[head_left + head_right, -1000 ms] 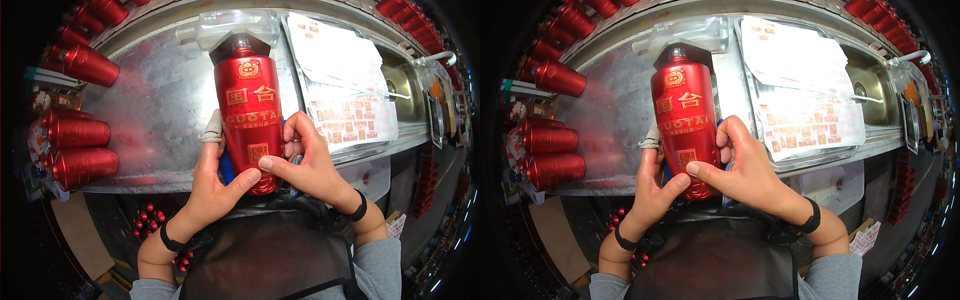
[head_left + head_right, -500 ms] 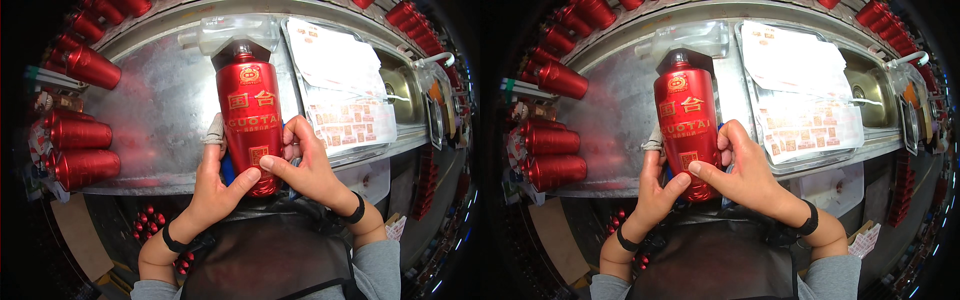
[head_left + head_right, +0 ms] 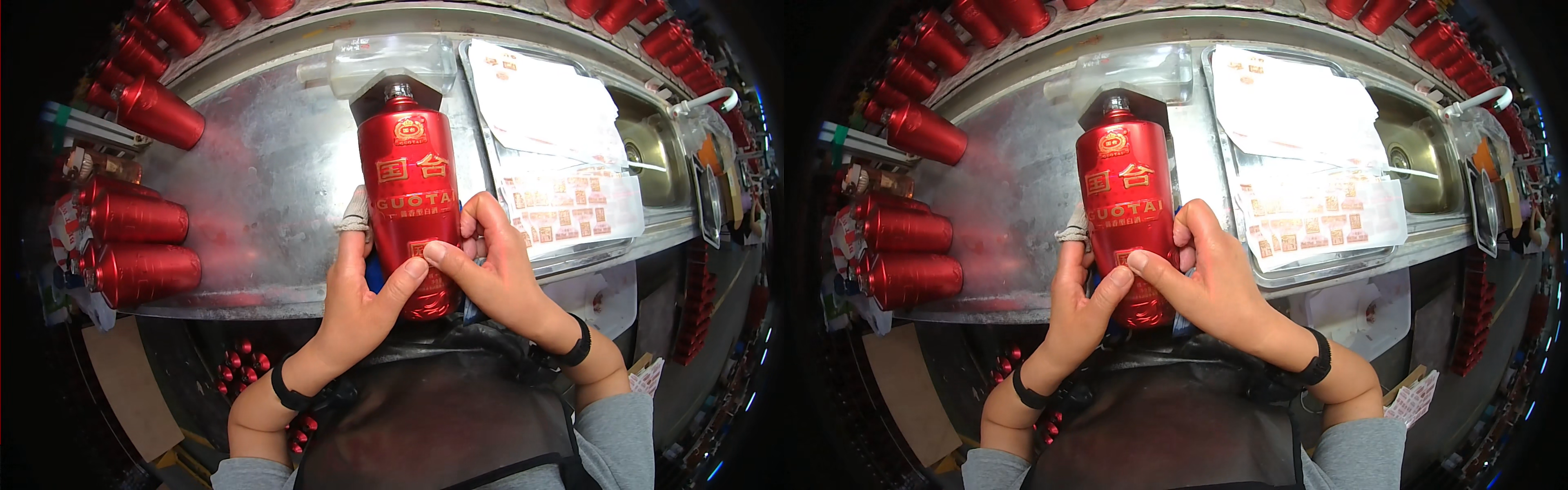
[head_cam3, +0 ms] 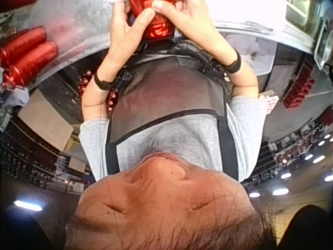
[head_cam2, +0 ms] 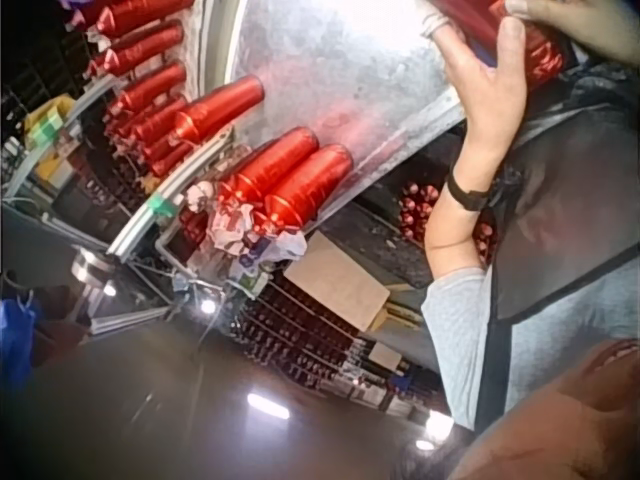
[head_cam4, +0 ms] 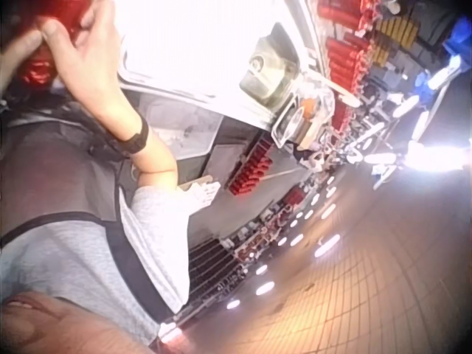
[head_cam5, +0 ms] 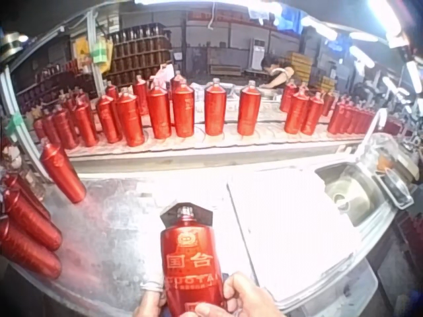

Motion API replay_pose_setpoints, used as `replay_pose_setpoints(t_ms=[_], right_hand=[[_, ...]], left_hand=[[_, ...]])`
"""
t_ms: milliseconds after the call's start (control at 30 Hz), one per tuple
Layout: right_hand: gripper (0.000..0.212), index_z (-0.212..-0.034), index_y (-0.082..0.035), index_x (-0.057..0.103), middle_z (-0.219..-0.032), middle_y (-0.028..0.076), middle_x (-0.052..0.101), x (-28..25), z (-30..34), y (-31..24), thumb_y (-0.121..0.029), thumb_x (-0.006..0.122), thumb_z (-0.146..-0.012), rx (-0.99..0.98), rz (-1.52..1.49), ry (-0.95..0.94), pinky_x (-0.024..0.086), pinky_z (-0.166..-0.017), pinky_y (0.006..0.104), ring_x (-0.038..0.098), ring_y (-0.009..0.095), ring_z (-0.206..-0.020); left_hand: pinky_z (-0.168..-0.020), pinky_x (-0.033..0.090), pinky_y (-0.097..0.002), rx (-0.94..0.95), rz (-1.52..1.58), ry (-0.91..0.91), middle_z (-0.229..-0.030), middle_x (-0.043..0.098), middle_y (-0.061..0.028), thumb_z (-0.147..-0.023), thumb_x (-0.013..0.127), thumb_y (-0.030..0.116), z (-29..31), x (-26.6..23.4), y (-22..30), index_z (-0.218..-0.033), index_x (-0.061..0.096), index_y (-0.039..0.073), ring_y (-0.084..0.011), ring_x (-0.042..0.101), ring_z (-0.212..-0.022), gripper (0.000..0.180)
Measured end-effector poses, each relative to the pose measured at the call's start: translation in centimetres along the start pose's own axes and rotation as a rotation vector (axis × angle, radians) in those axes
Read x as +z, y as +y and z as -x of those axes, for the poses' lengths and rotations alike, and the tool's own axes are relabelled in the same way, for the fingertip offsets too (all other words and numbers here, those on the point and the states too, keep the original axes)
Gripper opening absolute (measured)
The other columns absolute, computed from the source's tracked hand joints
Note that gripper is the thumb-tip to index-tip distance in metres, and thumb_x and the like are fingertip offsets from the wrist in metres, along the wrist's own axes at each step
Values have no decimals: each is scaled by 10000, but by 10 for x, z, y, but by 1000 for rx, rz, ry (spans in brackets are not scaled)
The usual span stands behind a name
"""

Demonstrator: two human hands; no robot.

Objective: Applying labels and wiping down red metal bottles on an assembly line.

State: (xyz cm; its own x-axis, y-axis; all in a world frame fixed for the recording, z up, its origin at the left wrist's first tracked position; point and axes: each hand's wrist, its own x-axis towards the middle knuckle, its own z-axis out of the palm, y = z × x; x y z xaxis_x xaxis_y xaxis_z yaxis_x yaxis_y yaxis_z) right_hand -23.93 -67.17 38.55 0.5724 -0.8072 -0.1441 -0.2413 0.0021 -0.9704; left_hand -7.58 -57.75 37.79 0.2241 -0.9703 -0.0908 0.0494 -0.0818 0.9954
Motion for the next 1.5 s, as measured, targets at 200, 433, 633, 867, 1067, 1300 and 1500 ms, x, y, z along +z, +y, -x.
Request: replay_pose_setpoints(t_ms=[200,433,633,867,1067,1300,1500], right_hand=[[388,-898,-59,426,-725,1,461,-3,0,0,-300,731,-902,11,-24,-12,404,-568,255,421,63,-651],[428,-924,-72,433,-772,-10,463,-4,4,4,-301,786,-846,2,-49,-63,403,-597,244,416,65,-671],[400,-927,-76,442,-783,-18,462,-5,3,8,-269,782,-847,-8,-66,-55,391,-593,224,403,52,-665],[202,-989,-59,499,-881,-17,499,-21,12,21,-156,668,-935,148,-313,-167,357,-586,173,404,-1,-666],[354,-982,-81,490,-840,-24,496,-16,15,19,-228,785,-854,62,-175,-145,368,-578,177,418,10,-687],[402,-967,-86,493,-838,-29,496,-16,15,13,-237,829,-807,95,-122,-128,364,-568,182,417,16,-686],[185,-982,-69,576,-852,21,612,-39,-1,25,-195,687,-904,260,-468,27,428,-570,200,545,45,-676]], left_hand=[[-1097,369,-367,-19,14,5,-1425,457,-197,-953,638,168,2,-1,4,-1523,165,-82,-233,480,-1298,782],[-1121,340,-369,-31,23,-35,-1468,412,-198,-952,630,152,3,-3,4,-1534,131,-81,-238,441,-1339,800],[-1147,303,-375,-8,12,-44,-1488,390,-208,-952,633,156,1,-5,0,-1539,128,-73,-248,407,-1372,807],[-1186,234,-386,-33,74,-50,-1577,287,-198,-949,651,187,7,-16,-3,-1552,122,-55,-273,296,-1461,837],[-1181,246,-385,67,-4,-91,-1570,299,-198,-913,700,158,9,-16,-10,-1551,138,-50,-271,306,-1456,876],[-1177,251,-380,60,10,-97,-1562,311,-202,-906,709,148,9,-14,-5,-1551,138,-50,-270,325,-1444,883],[-1166,274,-377,96,-10,-85,-1536,345,-197,-887,725,145,10,-14,-5,-1550,125,-54,-262,349,-1424,916]])
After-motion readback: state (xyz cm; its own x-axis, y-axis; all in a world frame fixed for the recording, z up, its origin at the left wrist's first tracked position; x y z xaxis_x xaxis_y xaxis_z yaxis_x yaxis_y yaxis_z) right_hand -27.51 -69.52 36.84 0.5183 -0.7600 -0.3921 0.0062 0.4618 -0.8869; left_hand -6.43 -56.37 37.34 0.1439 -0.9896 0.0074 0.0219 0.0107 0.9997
